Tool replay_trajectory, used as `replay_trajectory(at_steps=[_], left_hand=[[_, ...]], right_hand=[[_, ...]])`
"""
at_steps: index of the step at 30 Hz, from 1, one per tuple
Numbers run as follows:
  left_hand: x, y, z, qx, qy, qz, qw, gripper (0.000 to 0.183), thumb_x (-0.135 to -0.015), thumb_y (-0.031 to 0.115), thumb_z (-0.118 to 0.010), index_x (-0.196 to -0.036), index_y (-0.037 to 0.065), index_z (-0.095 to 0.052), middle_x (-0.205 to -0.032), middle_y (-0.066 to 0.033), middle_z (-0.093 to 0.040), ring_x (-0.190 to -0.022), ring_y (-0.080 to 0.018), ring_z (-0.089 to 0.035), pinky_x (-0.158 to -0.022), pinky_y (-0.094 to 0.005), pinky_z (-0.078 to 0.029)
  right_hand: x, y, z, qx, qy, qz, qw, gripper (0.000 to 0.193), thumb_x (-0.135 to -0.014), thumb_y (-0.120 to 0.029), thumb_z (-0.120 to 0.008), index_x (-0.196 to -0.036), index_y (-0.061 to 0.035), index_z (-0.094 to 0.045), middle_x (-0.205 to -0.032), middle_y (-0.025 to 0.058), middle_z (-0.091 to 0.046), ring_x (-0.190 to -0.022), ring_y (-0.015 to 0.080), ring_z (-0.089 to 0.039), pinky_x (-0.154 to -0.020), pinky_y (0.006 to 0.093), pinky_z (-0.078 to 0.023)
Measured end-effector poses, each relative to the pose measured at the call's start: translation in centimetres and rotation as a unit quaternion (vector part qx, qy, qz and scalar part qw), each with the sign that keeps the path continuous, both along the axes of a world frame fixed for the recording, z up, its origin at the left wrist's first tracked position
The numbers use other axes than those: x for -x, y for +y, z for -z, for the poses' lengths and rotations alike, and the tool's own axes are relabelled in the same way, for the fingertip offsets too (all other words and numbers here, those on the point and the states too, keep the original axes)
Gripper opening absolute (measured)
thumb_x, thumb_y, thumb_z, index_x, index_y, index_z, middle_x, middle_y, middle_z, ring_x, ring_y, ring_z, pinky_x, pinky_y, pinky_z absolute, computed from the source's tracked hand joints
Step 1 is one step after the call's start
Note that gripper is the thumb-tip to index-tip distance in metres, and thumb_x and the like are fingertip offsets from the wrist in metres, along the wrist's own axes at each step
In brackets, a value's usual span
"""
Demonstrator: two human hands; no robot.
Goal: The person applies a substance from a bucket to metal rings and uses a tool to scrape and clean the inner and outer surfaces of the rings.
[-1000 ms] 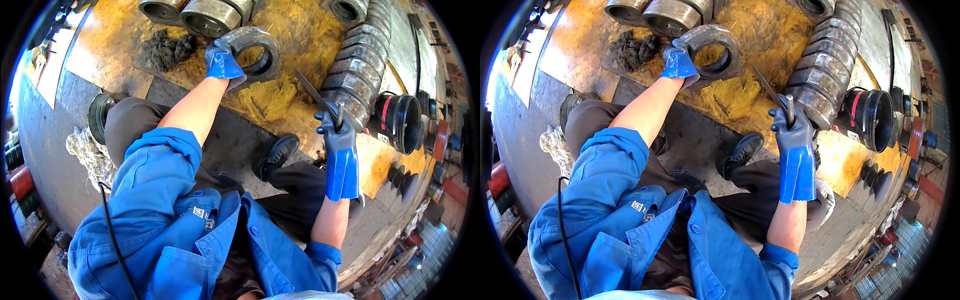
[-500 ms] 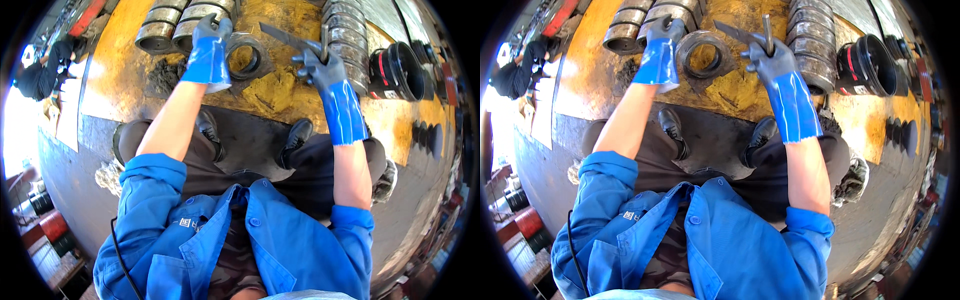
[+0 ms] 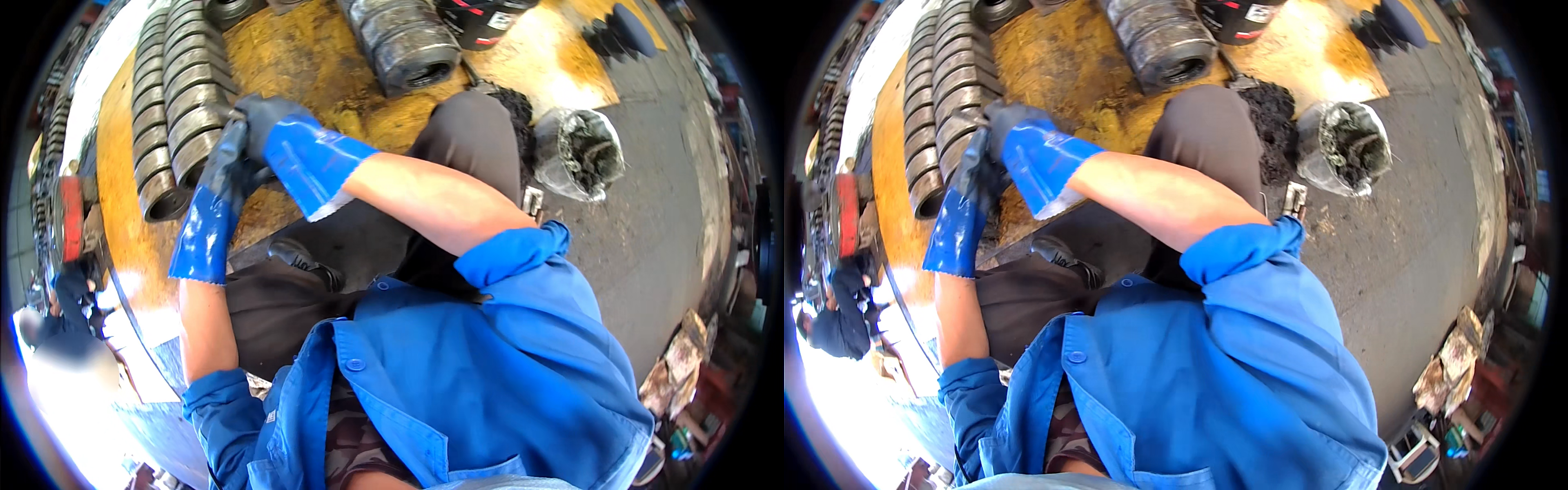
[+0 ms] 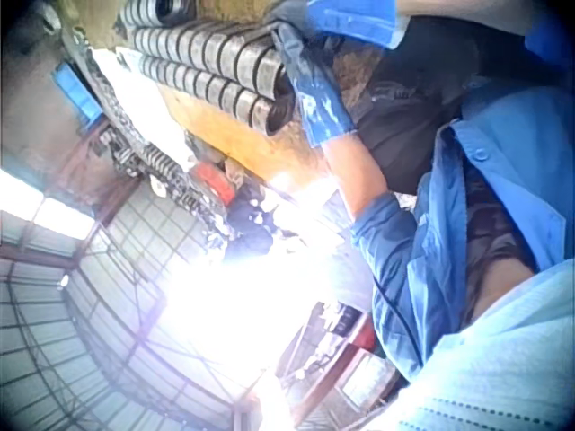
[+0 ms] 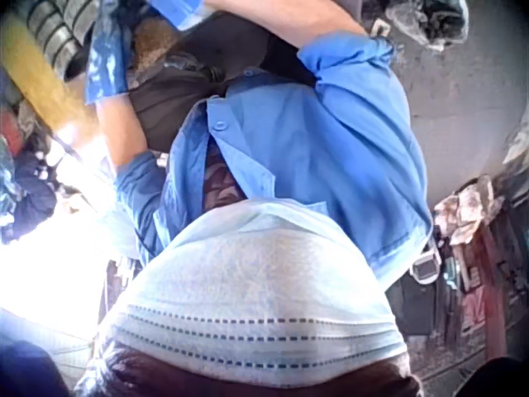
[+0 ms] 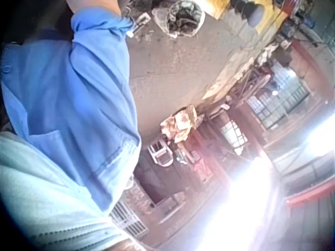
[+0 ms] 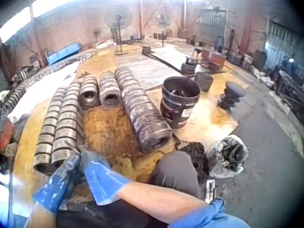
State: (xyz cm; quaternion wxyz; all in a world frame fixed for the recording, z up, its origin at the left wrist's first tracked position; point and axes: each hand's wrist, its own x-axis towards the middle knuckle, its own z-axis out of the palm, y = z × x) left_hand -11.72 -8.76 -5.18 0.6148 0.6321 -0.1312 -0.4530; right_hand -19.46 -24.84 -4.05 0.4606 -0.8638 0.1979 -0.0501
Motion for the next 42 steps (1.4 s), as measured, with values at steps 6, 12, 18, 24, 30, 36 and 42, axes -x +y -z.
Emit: replay_trajectory(at_steps=[6,12,18,24,30,36,42], left_hand=[[-5.7,1.3,1.3,-0.004,-0.257,0.002,0.966,0.083,-0.081,0.033,-0.078,-0.147,0.002,-0.037,-0.131,-0.0218,-0.055,-0.122,-0.028,-0.056,-0.103,-0.04,-0.046],[-5.7,1.4,1.3,-0.187,-0.44,0.034,0.878,0.06,-0.085,0.02,-0.068,-0.139,0.003,-0.047,-0.13,-0.0214,-0.057,-0.115,-0.0342,-0.061,-0.098,-0.04,-0.051],[-2.3,-0.1,3.6,0.024,-0.151,0.006,0.988,0.055,-0.085,0.015,-0.066,-0.136,0.001,-0.048,-0.127,-0.0216,-0.058,-0.115,-0.0342,-0.06,-0.098,-0.0405,-0.051],[-1.4,-1.0,4.5,0.096,-0.122,-0.002,0.988,0.051,-0.086,0.011,-0.063,-0.133,-0.001,-0.048,-0.125,-0.0217,-0.059,-0.115,-0.0342,-0.06,-0.098,-0.0411,-0.052],[-1.4,-2.9,4.7,0.131,-0.147,-0.001,0.98,0.047,-0.086,0.006,-0.06,-0.13,-0.002,-0.049,-0.122,-0.0219,-0.06,-0.115,-0.0341,-0.06,-0.098,-0.0416,-0.052],[-2.9,-3.2,5.3,0.168,-0.17,-0.013,0.971,0.043,-0.086,0.002,-0.057,-0.127,-0.004,-0.05,-0.12,-0.0221,-0.062,-0.116,-0.0341,-0.06,-0.098,-0.0422,-0.052],[-3.8,-0.5,2.4,0.233,-0.08,-0.136,0.96,0.025,-0.087,-0.001,-0.049,-0.11,-0.009,-0.057,-0.129,-0.0263,-0.056,-0.122,-0.0374,-0.055,-0.104,-0.0474,-0.047]], right_hand=[[-0.7,-1.9,-1.1,0.002,0.025,0.002,1.0,0.034,-0.086,-0.027,-0.06,-0.118,-0.0187,-0.067,-0.109,0.0142,-0.07,-0.103,0.0358,-0.065,-0.089,0.0448,-0.052],[-0.5,-2.6,-2.4,0.122,-0.011,-0.155,0.98,0.031,-0.087,-0.033,-0.064,-0.114,-0.0184,-0.069,-0.101,0.0124,-0.072,-0.095,0.0311,-0.069,-0.083,0.0418,-0.055],[-0.1,-2.1,1.1,0.211,-0.226,-0.293,0.905,0.031,-0.073,-0.012,-0.071,-0.103,-0.0165,-0.073,-0.102,0.0083,-0.071,-0.097,0.027,-0.068,-0.078,0.0388,-0.055],[0.4,-2.9,0.0,0.21,-0.21,-0.319,0.9,0.026,-0.077,-0.017,-0.069,-0.103,-0.0189,-0.073,-0.103,0.0073,-0.071,-0.096,0.0263,-0.068,-0.076,0.0374,-0.056],[1.5,-3.6,-3.2,0.307,-0.186,-0.285,0.889,0.041,-0.079,-0.029,-0.072,-0.118,-0.0221,-0.064,-0.109,0.0062,-0.07,-0.093,0.0292,-0.068,-0.079,0.0426,-0.055],[2.6,-7.8,-5.9,0.338,-0.456,-0.059,0.821,0.033,-0.087,-0.024,-0.069,-0.117,-0.0135,-0.064,-0.106,0.0075,-0.071,-0.088,0.026,-0.07,-0.075,0.0392,-0.058],[6.7,-19.8,-9.4,0.029,-0.455,0.146,0.878,0.024,-0.094,-0.016,-0.065,-0.115,-0.0054,-0.068,-0.102,0.0083,-0.072,-0.089,0.0122,-0.067,-0.08,0.0268,-0.055]])
